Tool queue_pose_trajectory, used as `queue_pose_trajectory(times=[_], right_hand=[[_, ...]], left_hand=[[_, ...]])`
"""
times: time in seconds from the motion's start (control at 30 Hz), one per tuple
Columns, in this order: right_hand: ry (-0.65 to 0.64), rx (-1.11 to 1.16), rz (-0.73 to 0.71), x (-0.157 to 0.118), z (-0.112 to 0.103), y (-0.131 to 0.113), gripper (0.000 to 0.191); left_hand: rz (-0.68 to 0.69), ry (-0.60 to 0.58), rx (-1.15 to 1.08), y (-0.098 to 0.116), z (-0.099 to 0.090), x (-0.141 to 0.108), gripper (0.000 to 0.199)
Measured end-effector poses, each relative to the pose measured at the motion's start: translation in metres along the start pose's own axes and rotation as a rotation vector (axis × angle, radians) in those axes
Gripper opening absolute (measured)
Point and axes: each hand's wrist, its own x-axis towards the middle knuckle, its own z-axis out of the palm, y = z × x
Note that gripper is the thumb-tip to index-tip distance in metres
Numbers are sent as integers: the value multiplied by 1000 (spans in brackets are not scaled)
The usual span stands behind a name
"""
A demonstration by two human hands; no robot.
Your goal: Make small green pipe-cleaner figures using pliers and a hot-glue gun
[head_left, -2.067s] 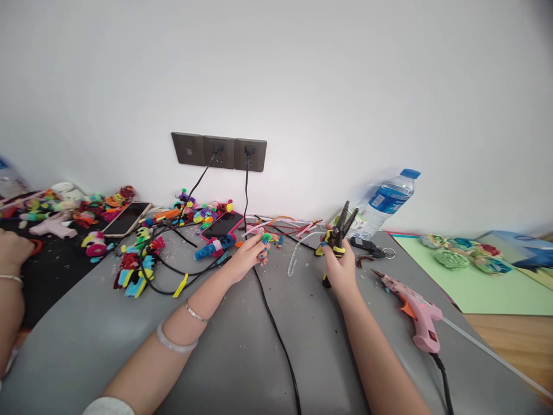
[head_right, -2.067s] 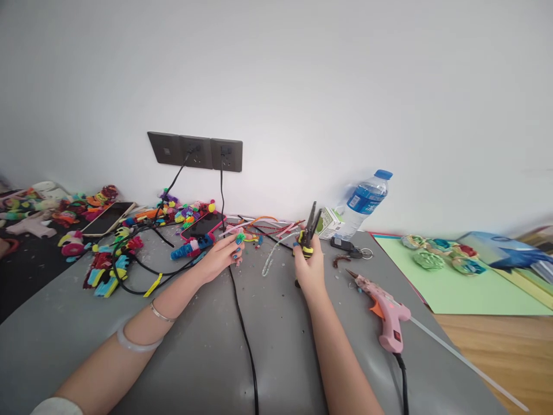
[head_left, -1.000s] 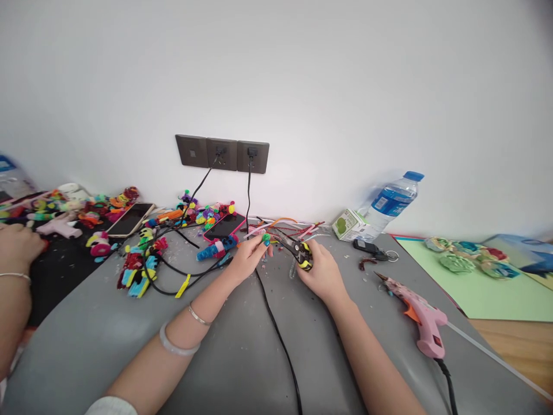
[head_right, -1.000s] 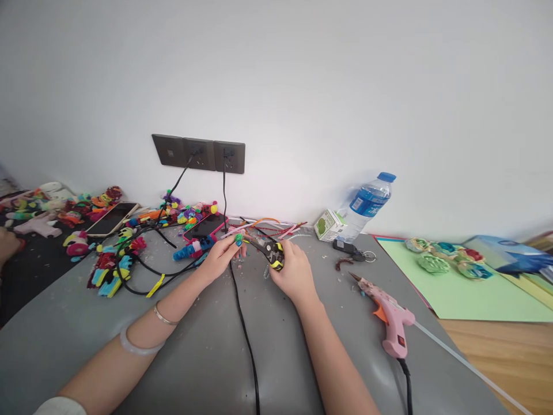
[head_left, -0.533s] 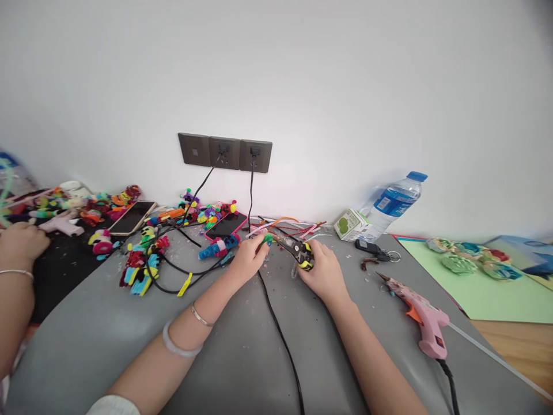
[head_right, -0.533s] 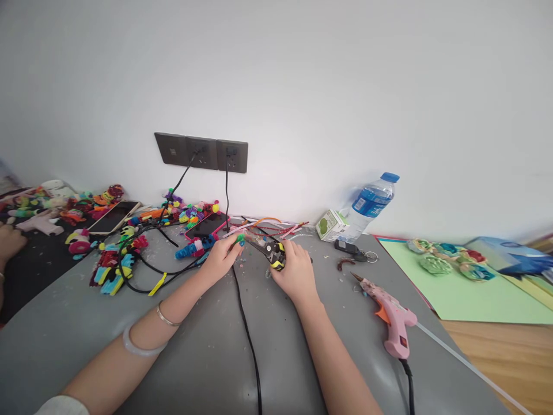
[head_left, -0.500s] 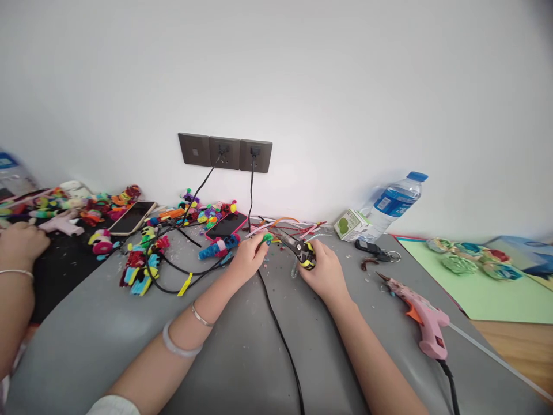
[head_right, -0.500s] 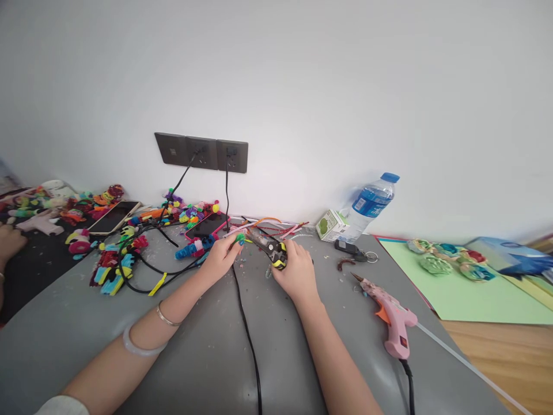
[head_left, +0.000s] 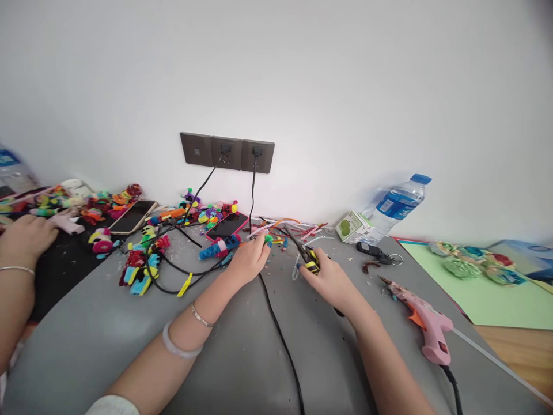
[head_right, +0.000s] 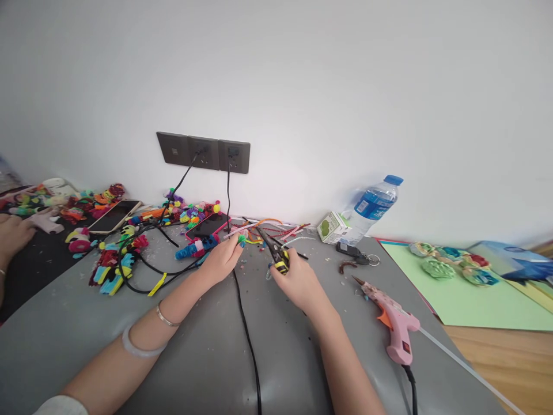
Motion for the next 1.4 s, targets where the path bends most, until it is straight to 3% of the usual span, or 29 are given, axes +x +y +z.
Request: queue_pose_trajectory(times=[0.33, 0.43, 0.63, 1.03, 1.4], right_hand=[[-304, -95, 90, -17, -5, -22, 30], [-355, -22, 83, -19, -10, -23, 33], [-587, 226, 207, -24, -14, -18, 38], [-548, 183, 214, -29, -4, -16, 43], [-375, -35, 149, -36, 4, -27, 31]], left_hand=[[-13, -47, 295, 15, -6, -1, 34], [4, -46, 335, 21, -7, -2, 31], [59, -28, 394, 27, -5, -4, 27], [73, 14, 446, 31, 6, -10, 24], [92, 22, 455, 30, 8, -10, 24]])
